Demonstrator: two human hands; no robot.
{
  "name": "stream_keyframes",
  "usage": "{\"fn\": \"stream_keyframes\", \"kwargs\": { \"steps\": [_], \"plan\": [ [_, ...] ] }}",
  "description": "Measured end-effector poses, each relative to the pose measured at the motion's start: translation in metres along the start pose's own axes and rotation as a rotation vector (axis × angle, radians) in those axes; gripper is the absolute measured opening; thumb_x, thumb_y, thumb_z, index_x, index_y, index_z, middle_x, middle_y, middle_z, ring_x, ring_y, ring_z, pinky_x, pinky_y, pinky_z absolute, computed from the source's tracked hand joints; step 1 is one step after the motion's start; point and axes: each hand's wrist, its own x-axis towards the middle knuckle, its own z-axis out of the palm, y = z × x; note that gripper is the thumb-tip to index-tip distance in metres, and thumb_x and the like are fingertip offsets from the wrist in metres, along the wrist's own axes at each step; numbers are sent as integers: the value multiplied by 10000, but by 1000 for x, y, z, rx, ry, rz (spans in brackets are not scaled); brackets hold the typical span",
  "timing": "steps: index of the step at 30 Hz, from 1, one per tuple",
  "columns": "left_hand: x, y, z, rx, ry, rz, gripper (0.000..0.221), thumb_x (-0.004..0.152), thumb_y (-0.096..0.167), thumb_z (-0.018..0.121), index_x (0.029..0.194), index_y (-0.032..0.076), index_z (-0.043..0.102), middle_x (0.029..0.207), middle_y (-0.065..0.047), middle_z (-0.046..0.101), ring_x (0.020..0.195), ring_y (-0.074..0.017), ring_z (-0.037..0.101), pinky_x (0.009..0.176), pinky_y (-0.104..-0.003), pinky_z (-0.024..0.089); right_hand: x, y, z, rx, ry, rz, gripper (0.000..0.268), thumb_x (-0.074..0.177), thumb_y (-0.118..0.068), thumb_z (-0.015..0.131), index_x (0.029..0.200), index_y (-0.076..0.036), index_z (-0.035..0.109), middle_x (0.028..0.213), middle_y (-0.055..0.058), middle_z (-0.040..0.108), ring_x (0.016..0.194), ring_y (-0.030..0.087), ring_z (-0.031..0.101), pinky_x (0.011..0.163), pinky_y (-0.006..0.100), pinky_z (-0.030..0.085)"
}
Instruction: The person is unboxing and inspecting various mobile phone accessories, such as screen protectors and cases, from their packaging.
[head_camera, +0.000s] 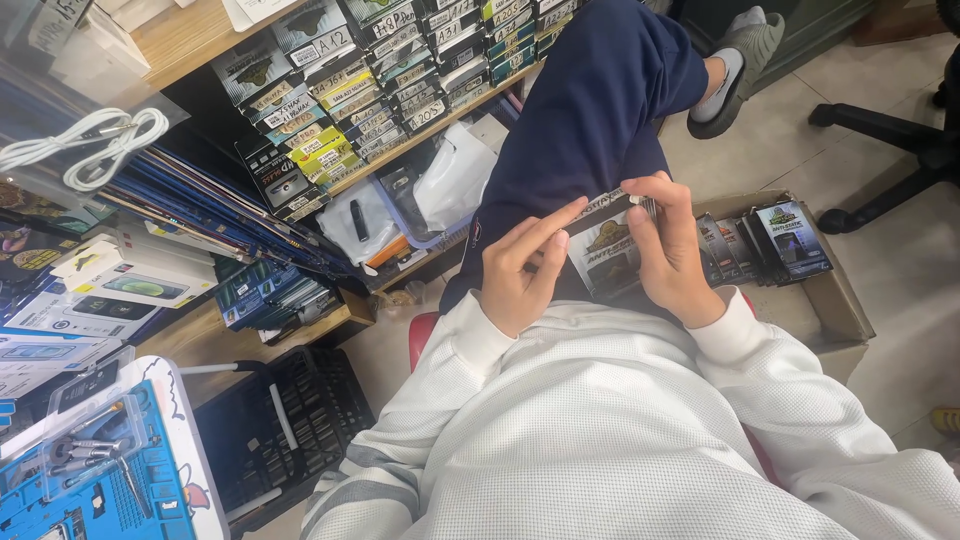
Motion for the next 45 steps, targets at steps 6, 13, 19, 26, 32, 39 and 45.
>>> {"fn": "stream_keyframes", "kwargs": {
  "steps": [6,13,19,26,32,39,45],
  "plan": [
    [-2,-2,1,31,-2,106,286,1009,138,554,1235,82,720,806,-93,740,570,-104,673,432,-188,567,-12,19,-8,-45,32,-9,353,1106,-215,317,1340,-20,495,814,78,549,652,122,423,633,284,389],
    [7,11,2,65,-26,190,276,1001,159,556,1197,75,732,819,-82,738,561,-84,656,443,-182,566,-13,26,-7,43,43,-22,361,1107,-230,266,1324,-16,460,867,128,630,645,153,528,622,298,432],
    [3,1,2,71,-87,226,282,994,151,579,1222,61,719,865,-86,743,618,-112,696,503,-205,600,-10,32,-8,142,53,-14,364,1105,-235,257,1273,-2,480,887,134,629,671,161,583,626,305,468],
    [4,-1,0,130,-103,260,288,1004,156,584,1254,82,706,868,-71,734,652,-120,714,554,-216,619,-9,34,-5,126,83,-20,363,1113,-248,321,1070,-14,595,871,108,610,680,127,510,612,272,368],
    [-6,-8,2,101,-105,168,387,995,215,616,1343,47,627,909,-101,741,695,-143,733,632,-270,633,-7,20,-12,69,22,-2,319,1111,-200,344,1294,6,505,1002,144,631,806,178,513,734,327,392],
    [11,26,-23,195,-269,-20,372,908,325,721,1147,44,678,865,-150,736,773,-289,767,614,-340,636,0,-2,0,21,-237,-31,588,1054,-253,381,1552,44,283,1189,261,644,1006,346,668,886,480,515],
    [4,15,-63,219,-143,-109,372,914,303,744,1178,47,688,1157,-91,743,957,-172,740,839,-292,587,-2,-11,-1,61,-133,174,531,1147,-331,255,1532,30,309,1273,310,587,1022,320,584,934,403,475]
  ]
}}
